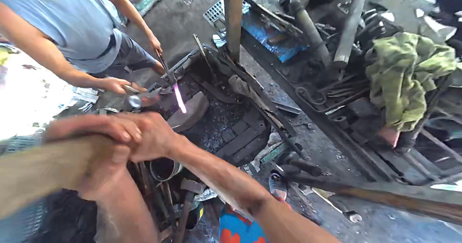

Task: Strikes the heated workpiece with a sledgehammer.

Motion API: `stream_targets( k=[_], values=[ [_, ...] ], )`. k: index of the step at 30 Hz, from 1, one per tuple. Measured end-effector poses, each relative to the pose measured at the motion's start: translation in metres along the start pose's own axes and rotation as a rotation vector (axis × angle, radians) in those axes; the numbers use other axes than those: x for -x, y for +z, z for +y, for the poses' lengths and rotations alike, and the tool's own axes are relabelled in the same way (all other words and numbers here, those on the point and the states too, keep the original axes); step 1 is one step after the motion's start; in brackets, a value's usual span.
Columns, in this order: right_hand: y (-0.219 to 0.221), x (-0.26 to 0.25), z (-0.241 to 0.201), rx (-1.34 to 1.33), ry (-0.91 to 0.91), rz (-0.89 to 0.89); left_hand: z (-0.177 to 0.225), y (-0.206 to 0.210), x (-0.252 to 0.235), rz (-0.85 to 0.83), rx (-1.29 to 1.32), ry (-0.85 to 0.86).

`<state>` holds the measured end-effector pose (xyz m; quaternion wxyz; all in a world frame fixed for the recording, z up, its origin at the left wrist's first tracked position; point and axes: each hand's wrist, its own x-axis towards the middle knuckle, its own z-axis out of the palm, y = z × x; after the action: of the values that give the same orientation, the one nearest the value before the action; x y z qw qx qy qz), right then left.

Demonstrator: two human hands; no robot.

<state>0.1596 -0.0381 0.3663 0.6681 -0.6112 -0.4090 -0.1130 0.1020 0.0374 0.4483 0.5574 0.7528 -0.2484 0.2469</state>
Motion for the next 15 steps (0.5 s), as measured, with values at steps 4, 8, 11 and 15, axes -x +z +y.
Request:
stream_targets(
  k=[4, 8, 11, 15],
  values=[
    [0.008, 0.037, 0.11, 0.079, 0.241, 0.003, -0.125, 0.015, 0.036, 0.063, 0.072, -0.182],
    [0.048, 0.246, 0.225, -0.014, 1.083, -0.186, -0.306, 0.065, 0.221, 0.28, 0.263, -0.9],
    [0.048, 0.323, 0.238, 0.061, 1.117, -0.305, -0.316, 0.093, 0.297, 0.367, 0.311, -0.973],
    [0.036, 0.332, 0.141, -0.029, 0.697, -0.214, -0.176, 0.105, 0.302, 0.322, 0.297, -0.608]
  ],
)
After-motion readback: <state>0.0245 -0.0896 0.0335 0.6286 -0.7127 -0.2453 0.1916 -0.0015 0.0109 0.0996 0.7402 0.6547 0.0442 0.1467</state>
